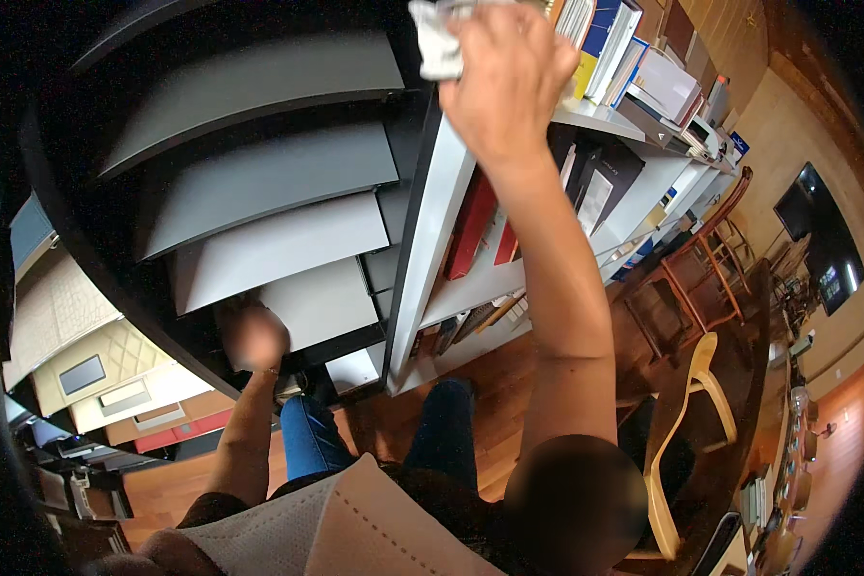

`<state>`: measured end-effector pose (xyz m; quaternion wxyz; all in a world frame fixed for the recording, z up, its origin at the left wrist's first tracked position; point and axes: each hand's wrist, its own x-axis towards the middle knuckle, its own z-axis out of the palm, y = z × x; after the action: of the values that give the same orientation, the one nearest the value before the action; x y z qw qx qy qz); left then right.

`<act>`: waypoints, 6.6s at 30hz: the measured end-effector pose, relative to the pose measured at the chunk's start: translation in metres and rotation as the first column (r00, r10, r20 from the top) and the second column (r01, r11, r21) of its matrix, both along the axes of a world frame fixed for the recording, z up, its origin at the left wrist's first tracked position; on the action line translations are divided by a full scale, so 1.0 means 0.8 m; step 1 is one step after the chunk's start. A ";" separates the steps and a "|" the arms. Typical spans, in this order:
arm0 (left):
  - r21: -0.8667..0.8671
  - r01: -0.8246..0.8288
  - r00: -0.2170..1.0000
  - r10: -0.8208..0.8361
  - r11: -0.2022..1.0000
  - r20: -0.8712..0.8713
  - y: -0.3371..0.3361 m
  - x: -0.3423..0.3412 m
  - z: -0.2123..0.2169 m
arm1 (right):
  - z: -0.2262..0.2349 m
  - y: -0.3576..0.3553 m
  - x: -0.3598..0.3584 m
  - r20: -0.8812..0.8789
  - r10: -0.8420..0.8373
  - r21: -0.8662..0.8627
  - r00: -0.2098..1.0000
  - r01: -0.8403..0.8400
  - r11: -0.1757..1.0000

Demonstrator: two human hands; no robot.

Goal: The person is cleaning and dusting shelves containing various material samples and binders using a white cloth.

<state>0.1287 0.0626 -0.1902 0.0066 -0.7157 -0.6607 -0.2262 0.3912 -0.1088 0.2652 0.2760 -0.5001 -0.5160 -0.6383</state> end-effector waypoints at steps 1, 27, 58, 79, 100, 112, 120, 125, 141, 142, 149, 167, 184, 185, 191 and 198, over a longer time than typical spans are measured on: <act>0.003 0.002 1.000 -0.002 1.000 0.003 0.001 0.004 0.002 | -0.019 -0.002 0.007 0.047 0.012 -0.008 0.999 -0.011 1.000; 0.158 0.001 1.000 -0.005 0.987 0.023 0.016 -0.006 -0.031 | 0.070 0.008 0.063 0.013 0.407 -0.096 0.913 -0.404 0.910; 0.274 0.063 0.992 -0.091 0.960 0.091 0.007 0.002 -0.013 | -0.552 -0.033 -0.016 0.428 0.040 -0.903 0.903 0.426 0.055; 0.200 -0.009 1.000 0.006 0.980 0.012 0.005 -0.007 -0.017 | -0.600 -0.073 -0.102 -0.872 -0.168 -0.482 0.459 -0.748 0.456; 0.263 0.037 0.995 -0.061 0.964 0.080 0.002 0.006 -0.008 | -0.599 0.004 -0.070 -0.661 -0.552 -0.750 0.508 -0.430 0.502; 0.221 0.029 1.000 -0.026 0.975 -0.017 0.008 0.000 -0.013 | -0.582 -0.033 -0.078 -0.823 -0.185 -0.483 0.536 -0.491 0.725; 0.226 0.021 0.999 -0.027 0.974 0.022 0.006 0.000 -0.014 | -0.575 -0.020 -0.078 -0.742 -0.386 -0.664 0.548 -0.519 0.539; 0.213 0.029 0.999 -0.033 0.977 0.015 0.004 0.005 -0.010 | -0.612 -0.029 -0.084 -0.620 -0.315 -0.717 0.718 -0.358 0.598; 0.300 0.028 0.998 -0.043 0.953 0.044 0.006 0.006 -0.013 | -0.596 -0.023 -0.062 -0.726 -0.112 -0.589 0.679 -0.529 0.612; 0.297 0.022 0.998 -0.037 0.955 0.045 0.008 0.005 -0.014 | -0.591 -0.027 -0.065 -0.725 -0.111 -0.591 0.680 -0.531 0.607; 0.195 0.019 0.998 -0.030 0.981 0.051 0.005 0.003 -0.011 | -0.591 -0.020 -0.074 -0.655 -0.374 -0.730 0.657 -0.420 0.540; 0.167 0.016 0.999 -0.022 0.986 0.031 0.006 -0.001 -0.015 | -0.604 -0.003 -0.099 -0.732 -0.358 -0.672 0.579 -0.533 0.514; 0.328 0.044 0.998 -0.028 0.944 -0.053 0.005 -0.002 -0.017 | -0.599 -0.023 -0.084 -0.718 -0.511 -0.695 0.473 -0.526 0.490; 0.328 0.040 0.998 -0.025 0.944 -0.051 0.005 0.000 -0.016 | -0.600 -0.021 -0.079 -0.717 -0.509 -0.696 0.476 -0.526 0.488; 0.213 0.048 0.996 -0.063 0.976 0.065 0.010 0.004 -0.017 | -0.592 0.008 -0.068 -0.708 -0.528 -0.701 0.469 -0.558 0.444; 0.299 0.057 0.987 -0.100 0.953 0.128 0.006 -0.009 -0.003 | -0.619 0.007 -0.129 -0.865 -0.219 -0.502 0.452 -0.779 0.375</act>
<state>0.1219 0.0671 -0.1926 0.0572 -0.7146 -0.5894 -0.3723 0.2881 -0.1034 -0.2296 0.3073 -0.6810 -0.6510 0.1343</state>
